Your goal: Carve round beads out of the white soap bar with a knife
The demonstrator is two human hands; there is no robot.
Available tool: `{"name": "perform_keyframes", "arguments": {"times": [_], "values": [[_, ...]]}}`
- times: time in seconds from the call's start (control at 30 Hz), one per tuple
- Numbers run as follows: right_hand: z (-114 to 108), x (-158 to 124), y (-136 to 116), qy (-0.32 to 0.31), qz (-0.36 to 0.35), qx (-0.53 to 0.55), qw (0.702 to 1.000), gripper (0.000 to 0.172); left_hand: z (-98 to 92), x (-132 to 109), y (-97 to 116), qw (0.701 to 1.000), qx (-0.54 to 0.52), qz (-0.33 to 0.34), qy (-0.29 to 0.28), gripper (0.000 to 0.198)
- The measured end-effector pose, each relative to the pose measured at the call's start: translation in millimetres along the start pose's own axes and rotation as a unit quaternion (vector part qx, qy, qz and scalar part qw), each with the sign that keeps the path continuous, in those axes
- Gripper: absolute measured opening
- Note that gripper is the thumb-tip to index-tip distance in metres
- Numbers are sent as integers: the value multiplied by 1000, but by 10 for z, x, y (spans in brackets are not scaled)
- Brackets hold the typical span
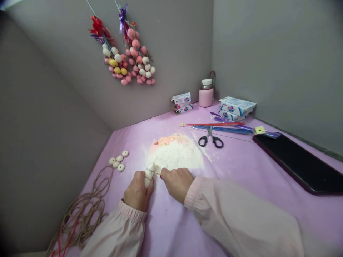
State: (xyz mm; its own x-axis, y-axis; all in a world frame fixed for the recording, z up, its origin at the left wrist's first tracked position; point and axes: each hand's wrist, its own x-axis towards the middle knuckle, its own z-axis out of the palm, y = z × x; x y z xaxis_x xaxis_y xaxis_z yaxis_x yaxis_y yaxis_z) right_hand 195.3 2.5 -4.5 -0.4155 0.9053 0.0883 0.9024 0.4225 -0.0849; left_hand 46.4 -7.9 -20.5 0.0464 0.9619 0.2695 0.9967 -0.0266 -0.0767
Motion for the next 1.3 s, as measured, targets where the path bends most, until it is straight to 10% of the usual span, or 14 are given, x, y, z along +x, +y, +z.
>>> {"name": "perform_keyframes", "arguments": {"times": [1.3], "values": [[78, 63, -40, 41, -14, 0, 999, 11, 69, -13, 18, 995, 69, 29, 66, 16]]}}
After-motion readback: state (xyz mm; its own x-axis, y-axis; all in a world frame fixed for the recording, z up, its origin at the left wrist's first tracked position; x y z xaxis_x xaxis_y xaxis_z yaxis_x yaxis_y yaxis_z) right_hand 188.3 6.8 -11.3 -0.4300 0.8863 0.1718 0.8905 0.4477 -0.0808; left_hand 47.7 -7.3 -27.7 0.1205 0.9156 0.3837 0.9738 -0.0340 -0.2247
